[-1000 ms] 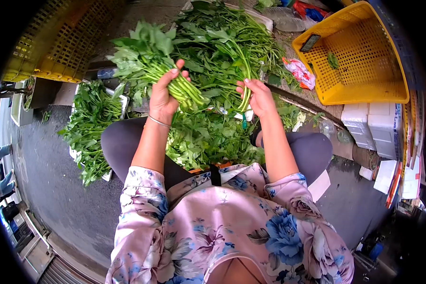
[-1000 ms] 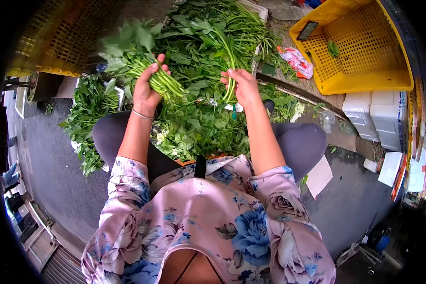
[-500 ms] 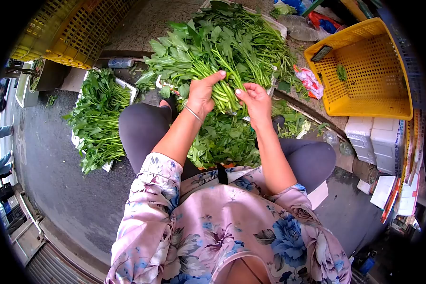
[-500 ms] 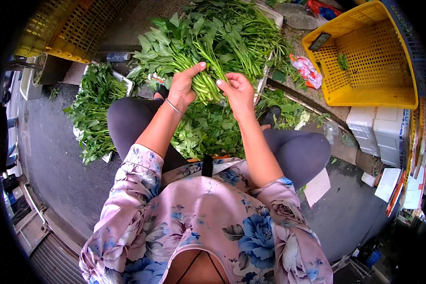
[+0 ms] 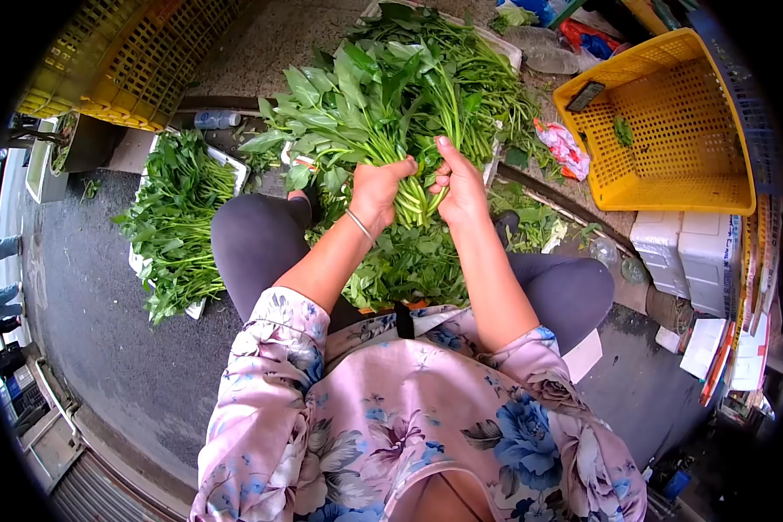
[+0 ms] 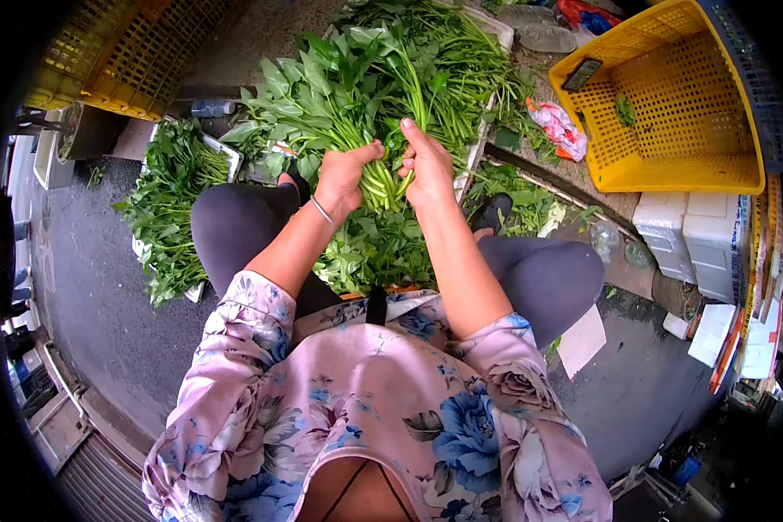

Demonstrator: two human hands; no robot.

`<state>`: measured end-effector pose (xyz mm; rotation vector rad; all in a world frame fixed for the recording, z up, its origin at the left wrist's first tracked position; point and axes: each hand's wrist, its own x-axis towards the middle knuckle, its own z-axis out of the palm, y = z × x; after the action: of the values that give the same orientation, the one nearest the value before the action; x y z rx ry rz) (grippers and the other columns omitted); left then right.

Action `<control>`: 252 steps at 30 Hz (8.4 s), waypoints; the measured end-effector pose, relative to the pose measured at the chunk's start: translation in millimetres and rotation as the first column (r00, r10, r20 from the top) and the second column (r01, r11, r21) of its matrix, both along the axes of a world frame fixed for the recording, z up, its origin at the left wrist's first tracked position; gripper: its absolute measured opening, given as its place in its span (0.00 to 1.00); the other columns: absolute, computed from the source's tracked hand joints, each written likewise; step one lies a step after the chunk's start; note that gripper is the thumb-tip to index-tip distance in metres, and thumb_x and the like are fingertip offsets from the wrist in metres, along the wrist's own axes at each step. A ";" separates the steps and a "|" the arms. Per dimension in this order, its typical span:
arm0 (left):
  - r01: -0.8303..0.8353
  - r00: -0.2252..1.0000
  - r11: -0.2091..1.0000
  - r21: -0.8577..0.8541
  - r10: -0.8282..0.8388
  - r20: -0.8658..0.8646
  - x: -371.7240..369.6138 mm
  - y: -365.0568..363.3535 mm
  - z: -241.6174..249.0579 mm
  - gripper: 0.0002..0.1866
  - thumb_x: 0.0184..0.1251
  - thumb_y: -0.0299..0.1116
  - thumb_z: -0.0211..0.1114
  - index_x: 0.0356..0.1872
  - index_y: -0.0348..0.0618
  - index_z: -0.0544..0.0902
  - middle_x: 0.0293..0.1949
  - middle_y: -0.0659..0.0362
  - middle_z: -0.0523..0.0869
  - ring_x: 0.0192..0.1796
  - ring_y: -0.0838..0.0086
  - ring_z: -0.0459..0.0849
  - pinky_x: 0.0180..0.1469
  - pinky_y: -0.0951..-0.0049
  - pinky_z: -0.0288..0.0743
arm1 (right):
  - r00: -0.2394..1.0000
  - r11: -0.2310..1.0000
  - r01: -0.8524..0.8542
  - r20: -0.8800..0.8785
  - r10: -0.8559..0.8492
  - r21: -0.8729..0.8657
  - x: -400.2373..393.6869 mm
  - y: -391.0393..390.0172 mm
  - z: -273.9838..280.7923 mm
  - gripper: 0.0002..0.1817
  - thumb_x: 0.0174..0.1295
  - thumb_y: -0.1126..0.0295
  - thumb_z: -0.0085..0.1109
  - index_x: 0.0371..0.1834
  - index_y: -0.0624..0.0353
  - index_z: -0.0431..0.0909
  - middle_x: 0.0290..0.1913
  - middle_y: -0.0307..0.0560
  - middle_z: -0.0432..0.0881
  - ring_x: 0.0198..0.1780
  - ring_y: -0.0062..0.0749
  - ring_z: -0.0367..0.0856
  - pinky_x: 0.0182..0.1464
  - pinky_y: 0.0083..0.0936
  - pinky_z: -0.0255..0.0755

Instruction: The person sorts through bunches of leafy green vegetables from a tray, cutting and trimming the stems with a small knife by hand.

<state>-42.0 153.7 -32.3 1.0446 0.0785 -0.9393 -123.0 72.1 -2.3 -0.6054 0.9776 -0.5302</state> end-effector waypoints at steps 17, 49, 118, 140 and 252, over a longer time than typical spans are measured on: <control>0.106 0.986 0.958 -0.266 -0.135 -0.093 21.0 -0.9 -0.5 0.14 0.56 0.29 0.63 0.42 0.33 0.77 0.38 0.52 0.82 0.39 0.68 0.81 0.44 0.70 0.76 | 0.769 -0.136 -0.625 -0.577 -0.274 -0.768 -14.9 10.5 -13.8 0.11 0.47 0.70 0.63 0.37 0.50 0.80 0.28 0.41 0.80 0.28 0.33 0.79 0.30 0.27 0.72; 0.153 0.969 0.980 -0.125 -0.124 0.212 10.5 8.9 36.3 0.15 0.49 0.18 0.56 0.41 0.34 0.73 0.37 0.54 0.80 0.36 0.71 0.79 0.36 0.70 0.77 | 0.636 0.161 -0.742 -0.759 -0.138 -0.651 -83.0 13.8 -19.8 0.10 0.48 0.72 0.59 0.29 0.64 0.70 0.28 0.58 0.76 0.31 0.50 0.77 0.34 0.38 0.71; 0.255 0.937 0.933 -0.253 -0.303 -0.172 34.0 22.1 26.1 0.17 0.58 0.33 0.61 0.48 0.37 0.75 0.33 0.58 0.80 0.34 0.72 0.79 0.40 0.72 0.76 | 0.730 0.138 -0.649 -0.562 0.388 -0.748 -67.6 21.7 0.6 0.20 0.59 0.67 0.53 0.54 0.62 0.66 0.38 0.50 0.78 0.38 0.38 0.77 0.38 0.28 0.69; 0.335 0.922 0.845 -0.417 -0.386 -0.041 12.7 24.4 36.2 0.24 0.53 0.24 0.59 0.54 0.31 0.65 0.51 0.46 0.74 0.58 0.53 0.69 0.57 0.56 0.68 | 0.866 0.500 -0.484 -0.312 0.390 -0.718 -22.4 33.0 5.4 0.12 0.61 0.67 0.48 0.38 0.65 0.75 0.24 0.49 0.77 0.24 0.30 0.74 0.29 0.27 0.68; 0.038 0.966 0.928 -0.370 -0.130 -0.225 -39.6 -48.7 31.1 0.08 0.59 0.26 0.55 0.40 0.39 0.73 0.39 0.55 0.79 0.43 0.68 0.76 0.54 0.64 0.69 | 0.883 0.088 -0.255 -0.269 -0.385 -0.963 -102.7 22.0 10.6 0.14 0.37 0.78 0.59 0.32 0.57 0.75 0.31 0.42 0.71 0.37 0.39 0.74 0.39 0.33 0.66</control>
<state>-81.6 105.0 -1.1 0.5884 0.0622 -1.1112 -225.7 94.1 8.2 -2.1161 0.9699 -1.2267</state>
